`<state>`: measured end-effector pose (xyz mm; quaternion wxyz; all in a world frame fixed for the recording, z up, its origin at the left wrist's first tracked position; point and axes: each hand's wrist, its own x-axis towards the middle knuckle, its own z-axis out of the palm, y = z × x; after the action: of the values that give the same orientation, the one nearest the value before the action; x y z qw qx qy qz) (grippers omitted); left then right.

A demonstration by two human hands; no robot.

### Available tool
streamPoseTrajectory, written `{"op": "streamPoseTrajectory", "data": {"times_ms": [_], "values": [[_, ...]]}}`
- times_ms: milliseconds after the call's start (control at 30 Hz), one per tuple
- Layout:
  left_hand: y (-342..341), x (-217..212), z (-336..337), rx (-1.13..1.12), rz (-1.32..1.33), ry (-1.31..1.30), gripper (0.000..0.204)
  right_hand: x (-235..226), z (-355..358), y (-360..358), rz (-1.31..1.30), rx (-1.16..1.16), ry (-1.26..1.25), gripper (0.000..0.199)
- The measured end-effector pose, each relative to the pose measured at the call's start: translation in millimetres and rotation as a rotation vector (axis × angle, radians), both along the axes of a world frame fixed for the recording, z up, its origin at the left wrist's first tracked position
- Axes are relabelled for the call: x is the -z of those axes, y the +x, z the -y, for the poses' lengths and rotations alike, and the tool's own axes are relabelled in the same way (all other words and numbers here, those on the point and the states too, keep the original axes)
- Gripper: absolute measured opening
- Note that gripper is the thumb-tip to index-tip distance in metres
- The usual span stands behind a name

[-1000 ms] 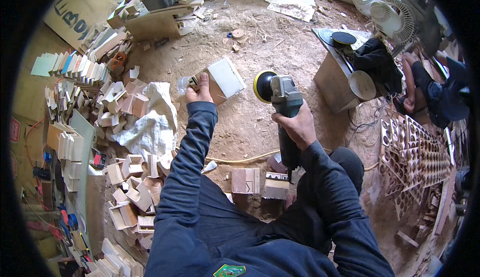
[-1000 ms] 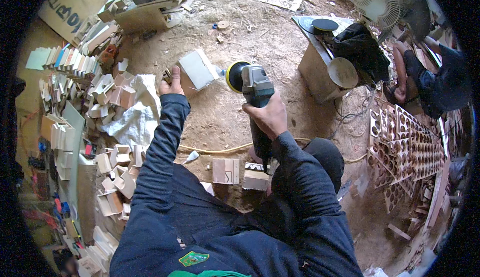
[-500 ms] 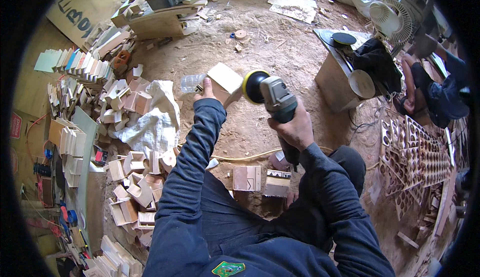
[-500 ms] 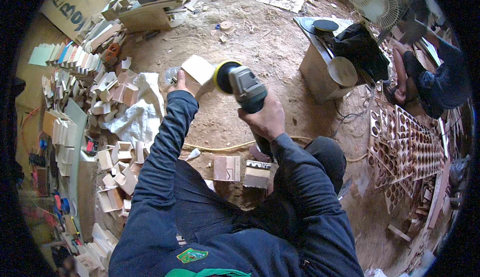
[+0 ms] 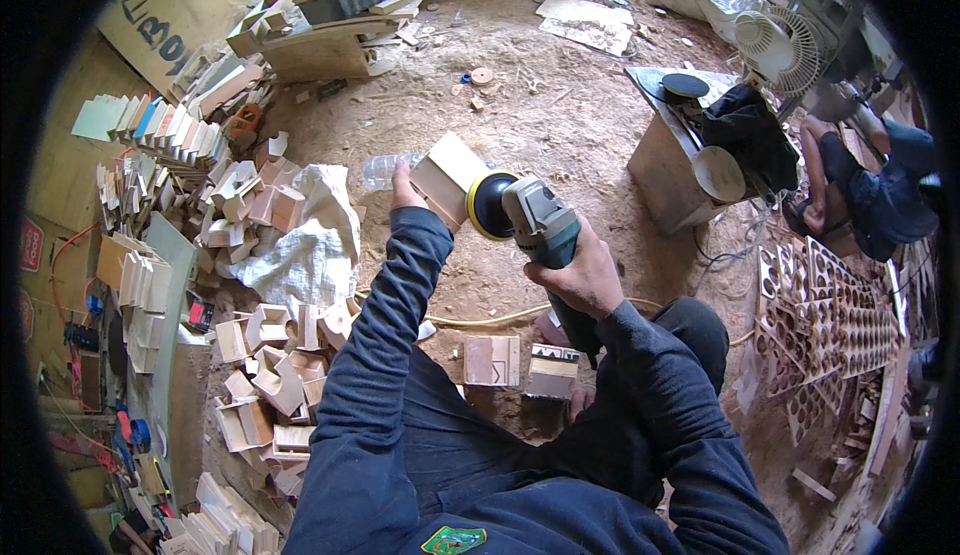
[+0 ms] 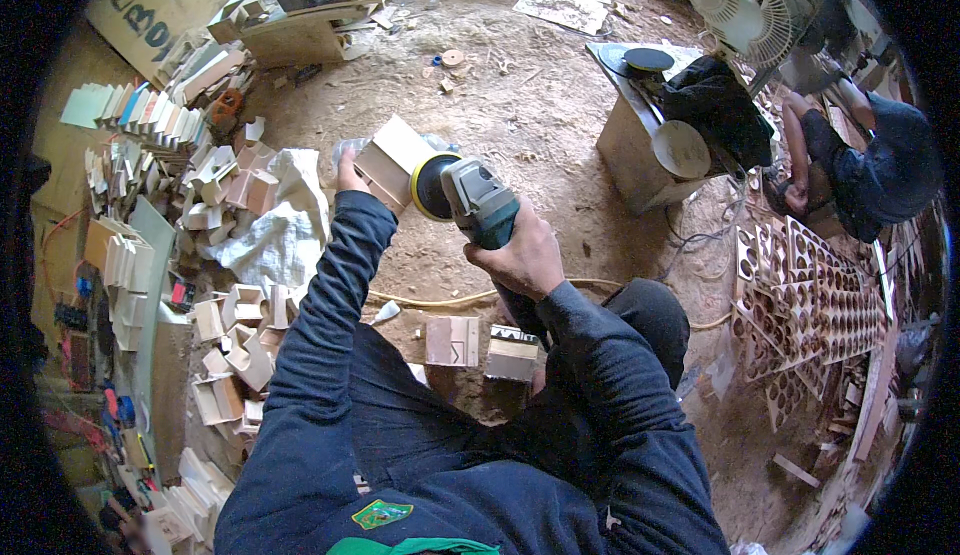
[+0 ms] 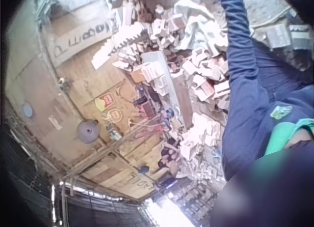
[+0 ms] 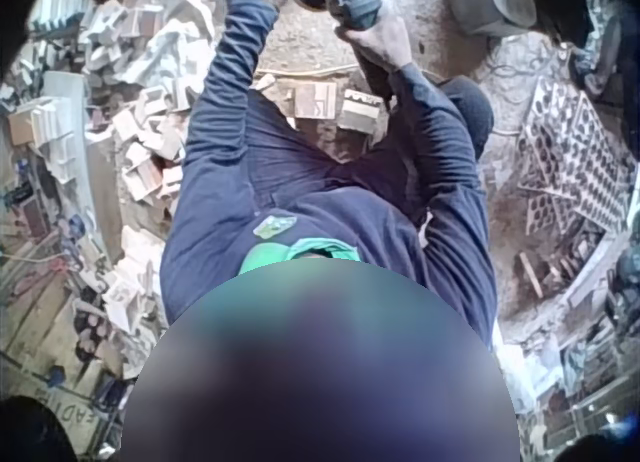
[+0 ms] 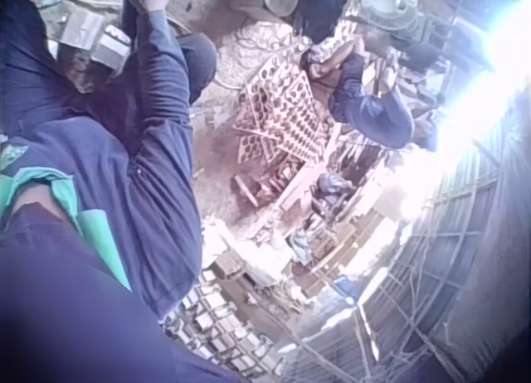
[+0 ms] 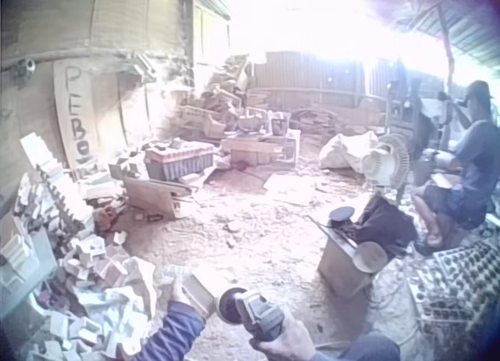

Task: The person sits on the floor in a workshop and uses a handheld orbital sander to smooth the surfaces of small wooden boxes. They pick up each box, sand its faces, and set it down, repeating the process with multiple boxes.

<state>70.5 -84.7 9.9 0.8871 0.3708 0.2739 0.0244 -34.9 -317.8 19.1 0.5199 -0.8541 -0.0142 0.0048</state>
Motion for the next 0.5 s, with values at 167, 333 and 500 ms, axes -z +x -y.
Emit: {"op": "streamPoseTrajectory", "data": {"times_ms": [167,333,500], "values": [[-14.4,4.4,16.1,0.169,0.068,0.016,0.072,-4.0,-3.6,1.1,0.075,0.034,-0.019,0.071],[-25.9,12.3,29.2,0.304,-0.020,-0.247,0.069,-10.1,-3.3,9.7,0.096,0.023,0.032,0.068],[-20.6,12.6,19.9,0.275,0.091,-0.169,0.065,-7.3,0.3,11.6,0.100,-0.008,0.011,0.069]]}}
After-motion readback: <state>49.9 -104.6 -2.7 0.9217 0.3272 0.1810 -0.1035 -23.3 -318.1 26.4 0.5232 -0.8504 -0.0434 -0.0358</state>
